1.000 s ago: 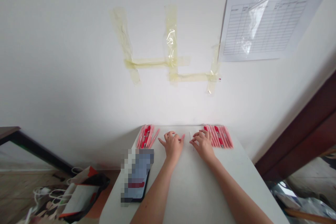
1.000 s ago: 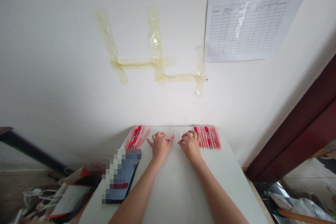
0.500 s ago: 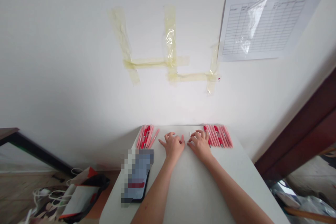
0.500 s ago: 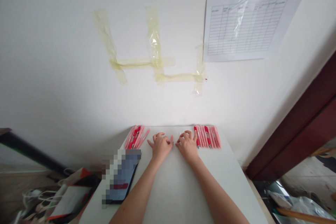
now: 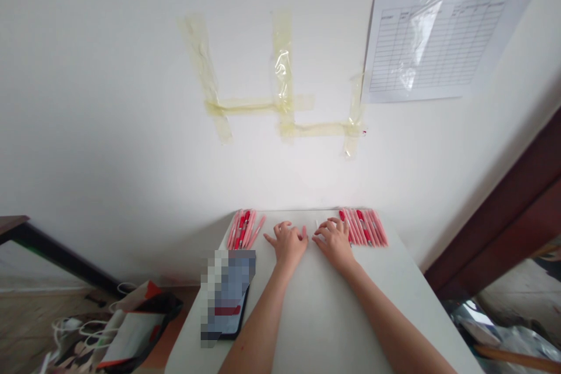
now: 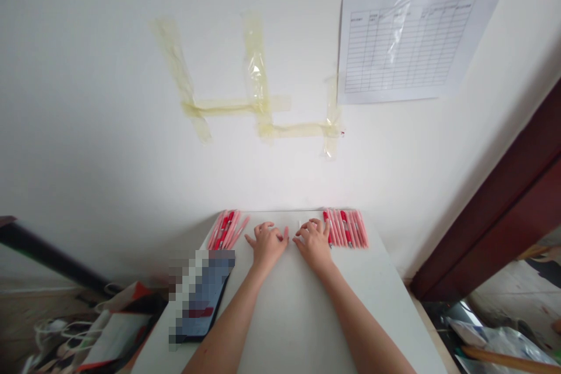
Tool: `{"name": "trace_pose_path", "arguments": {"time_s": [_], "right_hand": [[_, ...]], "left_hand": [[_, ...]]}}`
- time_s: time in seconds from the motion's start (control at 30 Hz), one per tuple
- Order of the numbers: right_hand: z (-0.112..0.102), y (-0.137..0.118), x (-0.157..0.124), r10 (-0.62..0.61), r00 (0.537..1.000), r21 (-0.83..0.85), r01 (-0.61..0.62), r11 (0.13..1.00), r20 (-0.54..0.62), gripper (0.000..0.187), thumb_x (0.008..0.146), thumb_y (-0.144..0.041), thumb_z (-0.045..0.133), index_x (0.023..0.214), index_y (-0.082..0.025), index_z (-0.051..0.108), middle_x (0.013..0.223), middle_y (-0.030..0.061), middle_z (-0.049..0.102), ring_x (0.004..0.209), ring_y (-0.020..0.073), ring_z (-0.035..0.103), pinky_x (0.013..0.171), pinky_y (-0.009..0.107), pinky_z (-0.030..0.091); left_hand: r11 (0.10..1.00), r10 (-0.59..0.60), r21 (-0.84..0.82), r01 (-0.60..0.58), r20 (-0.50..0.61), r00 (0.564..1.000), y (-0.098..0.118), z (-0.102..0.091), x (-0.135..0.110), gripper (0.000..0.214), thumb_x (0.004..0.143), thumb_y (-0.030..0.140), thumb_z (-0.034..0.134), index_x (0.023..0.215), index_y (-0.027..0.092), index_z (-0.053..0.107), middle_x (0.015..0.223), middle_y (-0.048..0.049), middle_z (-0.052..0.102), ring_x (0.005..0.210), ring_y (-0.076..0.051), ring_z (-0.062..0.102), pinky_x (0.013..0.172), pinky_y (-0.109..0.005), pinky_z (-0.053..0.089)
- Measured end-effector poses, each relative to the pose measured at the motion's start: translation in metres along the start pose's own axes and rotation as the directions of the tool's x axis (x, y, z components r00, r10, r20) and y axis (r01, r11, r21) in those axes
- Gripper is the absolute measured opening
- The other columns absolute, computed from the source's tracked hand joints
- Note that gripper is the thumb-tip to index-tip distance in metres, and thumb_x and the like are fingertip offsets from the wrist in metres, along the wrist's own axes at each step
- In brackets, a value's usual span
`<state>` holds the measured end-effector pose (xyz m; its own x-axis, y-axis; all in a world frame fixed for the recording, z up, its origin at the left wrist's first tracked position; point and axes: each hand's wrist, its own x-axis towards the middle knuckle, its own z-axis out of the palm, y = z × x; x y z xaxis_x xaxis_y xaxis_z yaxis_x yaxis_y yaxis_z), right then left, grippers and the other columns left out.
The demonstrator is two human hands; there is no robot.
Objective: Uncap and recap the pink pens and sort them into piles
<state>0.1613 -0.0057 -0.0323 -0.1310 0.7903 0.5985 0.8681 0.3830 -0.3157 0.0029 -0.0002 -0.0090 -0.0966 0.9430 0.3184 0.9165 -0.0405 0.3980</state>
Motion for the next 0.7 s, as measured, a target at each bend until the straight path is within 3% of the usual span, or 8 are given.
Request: {"name": "trace_pose_path", "arguments": {"time_s": [0.3, 0.53, 0.7], "right_hand": [[-0.008, 0.022, 0.002, 0.087, 0.990, 0.013, -0.086, 0.996, -0.110, 0.017, 0.093, -0.034, 0.056, 0.092, -0.027, 0.071, 0.101, 0.0033, 0.069, 0.114, 0.0272, 0.048, 0.109, 0.052, 0.025], [-0.012, 0.051, 0.001, 0.122, 0.981, 0.036, -0.118, 0.992, -0.148, 0.020, 0.092, -0.032, 0.053, 0.092, -0.024, 0.071, 0.099, 0.0067, 0.069, 0.109, 0.0279, 0.047, 0.099, 0.047, 0.036], [-0.010, 0.059, 0.000, 0.148, 0.976, 0.033, -0.144, 0.989, -0.157, 0.020, 0.091, -0.031, 0.053, 0.092, -0.023, 0.071, 0.097, 0.0076, 0.069, 0.108, 0.0280, 0.046, 0.098, 0.047, 0.036]], "left_hand": [[1.000, -0.015, -0.004, 0.015, -0.002, 1.000, 0.000, 0.000, 0.002, 0.037, 0.090, 0.045, 0.050, 0.072, 0.022, 0.072, 0.123, -0.0088, 0.060, 0.125, -0.031, 0.041, 0.107, -0.077, 0.014], [1.000, 0.010, 0.022, -0.009, -0.017, 1.000, -0.009, -0.003, 0.005, 0.024, 0.089, 0.035, 0.054, 0.104, 0.026, 0.070, 0.121, -0.0093, 0.062, 0.122, -0.029, 0.045, 0.109, -0.076, 0.014], [0.997, 0.015, 0.071, -0.015, -0.001, 1.000, -0.015, -0.001, 0.007, 0.019, 0.088, 0.030, 0.055, 0.095, 0.026, 0.072, 0.117, -0.0075, 0.064, 0.120, -0.029, 0.045, 0.107, -0.077, 0.013]]}}
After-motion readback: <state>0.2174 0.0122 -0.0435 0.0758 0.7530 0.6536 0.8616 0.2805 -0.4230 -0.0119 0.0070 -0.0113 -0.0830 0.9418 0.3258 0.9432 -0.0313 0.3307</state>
